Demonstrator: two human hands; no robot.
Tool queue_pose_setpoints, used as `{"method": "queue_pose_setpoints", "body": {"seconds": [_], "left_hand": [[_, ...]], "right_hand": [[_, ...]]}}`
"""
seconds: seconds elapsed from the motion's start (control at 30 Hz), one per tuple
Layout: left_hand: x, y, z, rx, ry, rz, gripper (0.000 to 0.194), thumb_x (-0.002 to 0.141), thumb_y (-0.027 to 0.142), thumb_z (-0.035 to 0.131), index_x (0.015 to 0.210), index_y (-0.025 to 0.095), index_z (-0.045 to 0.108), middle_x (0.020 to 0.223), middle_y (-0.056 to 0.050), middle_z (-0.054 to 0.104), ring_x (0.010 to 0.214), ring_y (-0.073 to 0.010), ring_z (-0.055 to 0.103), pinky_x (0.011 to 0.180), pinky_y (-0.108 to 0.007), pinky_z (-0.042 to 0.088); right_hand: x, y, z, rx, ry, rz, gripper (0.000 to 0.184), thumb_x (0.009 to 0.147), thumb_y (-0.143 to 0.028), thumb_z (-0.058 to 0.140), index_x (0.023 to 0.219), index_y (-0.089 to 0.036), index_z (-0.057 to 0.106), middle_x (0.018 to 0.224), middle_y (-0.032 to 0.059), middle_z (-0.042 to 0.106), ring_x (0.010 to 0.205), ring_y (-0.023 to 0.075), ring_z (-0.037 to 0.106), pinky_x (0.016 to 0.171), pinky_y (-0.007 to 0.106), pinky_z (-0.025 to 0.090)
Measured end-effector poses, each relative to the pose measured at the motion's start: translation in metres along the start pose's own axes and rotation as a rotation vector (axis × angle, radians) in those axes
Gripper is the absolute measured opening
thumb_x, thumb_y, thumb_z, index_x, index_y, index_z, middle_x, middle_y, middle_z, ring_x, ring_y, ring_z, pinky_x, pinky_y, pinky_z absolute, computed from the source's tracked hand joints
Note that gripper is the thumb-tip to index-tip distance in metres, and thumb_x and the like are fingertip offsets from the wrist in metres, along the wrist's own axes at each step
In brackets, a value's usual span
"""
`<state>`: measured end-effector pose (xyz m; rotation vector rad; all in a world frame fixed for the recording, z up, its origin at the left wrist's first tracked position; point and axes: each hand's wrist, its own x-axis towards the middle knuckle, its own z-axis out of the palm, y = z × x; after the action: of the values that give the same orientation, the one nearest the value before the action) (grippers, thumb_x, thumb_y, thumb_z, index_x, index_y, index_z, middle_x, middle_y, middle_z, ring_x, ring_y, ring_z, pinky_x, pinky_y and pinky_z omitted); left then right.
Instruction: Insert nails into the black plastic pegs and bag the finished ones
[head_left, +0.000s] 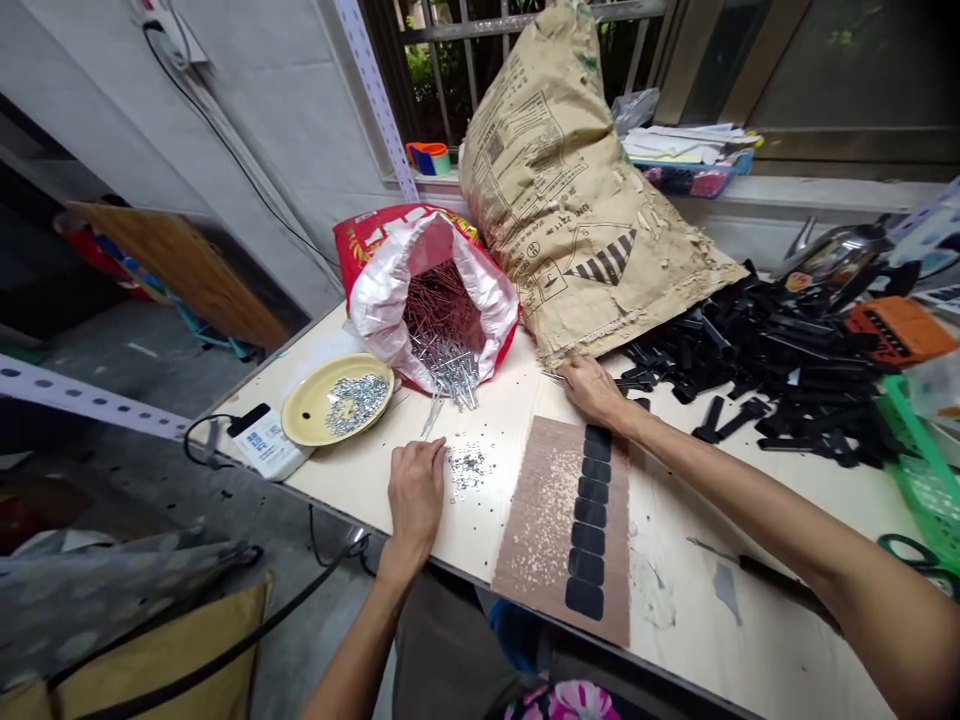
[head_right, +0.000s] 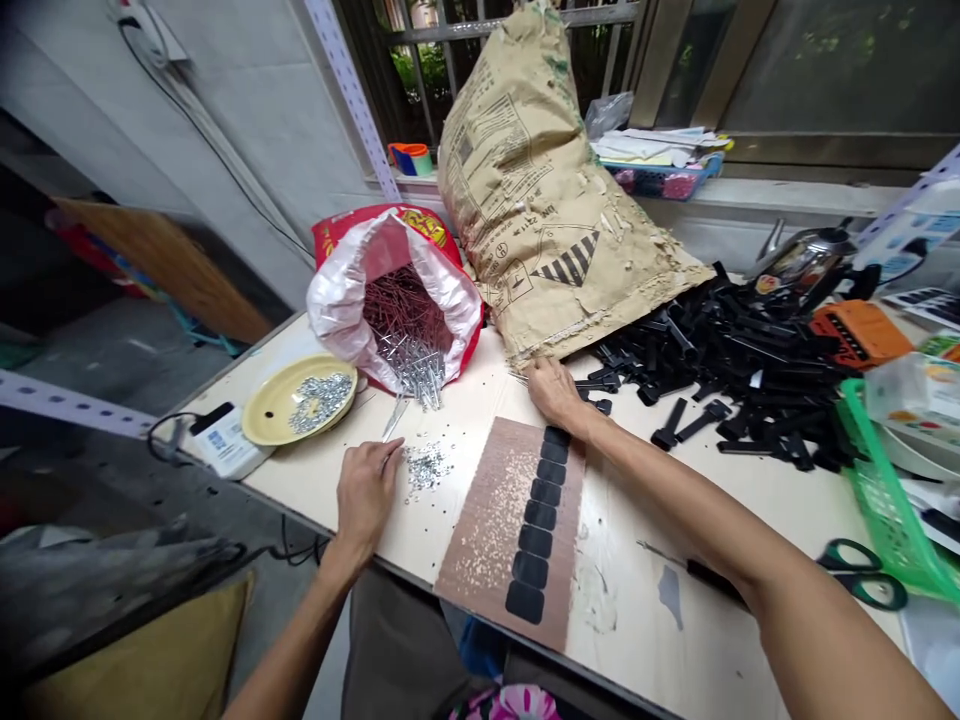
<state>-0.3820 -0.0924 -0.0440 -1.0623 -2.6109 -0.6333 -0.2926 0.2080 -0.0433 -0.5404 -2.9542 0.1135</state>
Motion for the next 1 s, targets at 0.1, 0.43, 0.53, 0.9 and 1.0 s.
{"method": "queue_pose_setpoints", "body": {"seconds": [0.1,0.43,0.53,0.9,1.0], "left_hand": [[0.014,0.004,0.010,0.071,-0.059,-0.003,0.033,0.092,0.029,0.041,0.100,0.015,0.069,0.083,-0.011,0.061,0.082,-0.0258,0.048,0.072,-0.036,0.043],[0.033,0.008,0.011,-0.163,-0.133,-0.085,0.021,0.083,0.023,0.050,0.080,0.017,0.070,0.080,-0.011,0.063,0.085,-0.0259,0.051,0.072,-0.036,0.040],[0.033,0.015,0.005,-0.671,-0.149,-0.370,0.022,0.077,0.034,0.060,0.082,0.015,0.070,0.077,-0.008,0.065,0.071,-0.0194,0.055,0.066,-0.032,0.042],[0.025,0.088,-0.024,-1.503,-0.171,-0.730,0.032,0.061,0.032,0.078,0.081,0.009,0.069,0.069,-0.003,0.066,0.057,-0.0074,0.055,0.057,-0.021,0.046],[0.024,0.093,-0.024,-1.515,-0.179,-0.686,0.030,0.063,0.032,0.077,0.081,0.009,0.070,0.070,-0.004,0.066,0.058,-0.0076,0.055,0.059,-0.022,0.047]], "right_hand": [[-0.007,-0.003,-0.005,0.005,0.043,-0.011,0.022,0.087,-0.013,0.043,0.089,-0.012,0.064,0.089,0.0121,0.059,0.087,0.0206,0.048,0.069,0.029,0.037],[-0.045,-0.020,-0.042,0.219,0.236,-0.122,0.023,0.095,-0.029,0.043,0.102,-0.021,0.063,0.094,0.0050,0.059,0.084,0.0159,0.056,0.065,0.025,0.041],[-0.061,-0.041,-0.051,0.324,0.252,-0.183,0.025,0.094,-0.024,0.043,0.109,-0.021,0.063,0.094,0.0047,0.060,0.085,0.0153,0.056,0.071,0.026,0.044],[-0.091,-0.093,-0.067,0.359,0.212,-0.222,0.026,0.095,-0.027,0.044,0.115,-0.029,0.062,0.088,0.0021,0.060,0.081,0.0135,0.055,0.068,0.023,0.039],[-0.093,-0.090,-0.070,0.323,0.222,-0.203,0.025,0.094,-0.028,0.045,0.113,-0.029,0.062,0.089,0.0019,0.060,0.081,0.0134,0.055,0.066,0.023,0.038]]}}
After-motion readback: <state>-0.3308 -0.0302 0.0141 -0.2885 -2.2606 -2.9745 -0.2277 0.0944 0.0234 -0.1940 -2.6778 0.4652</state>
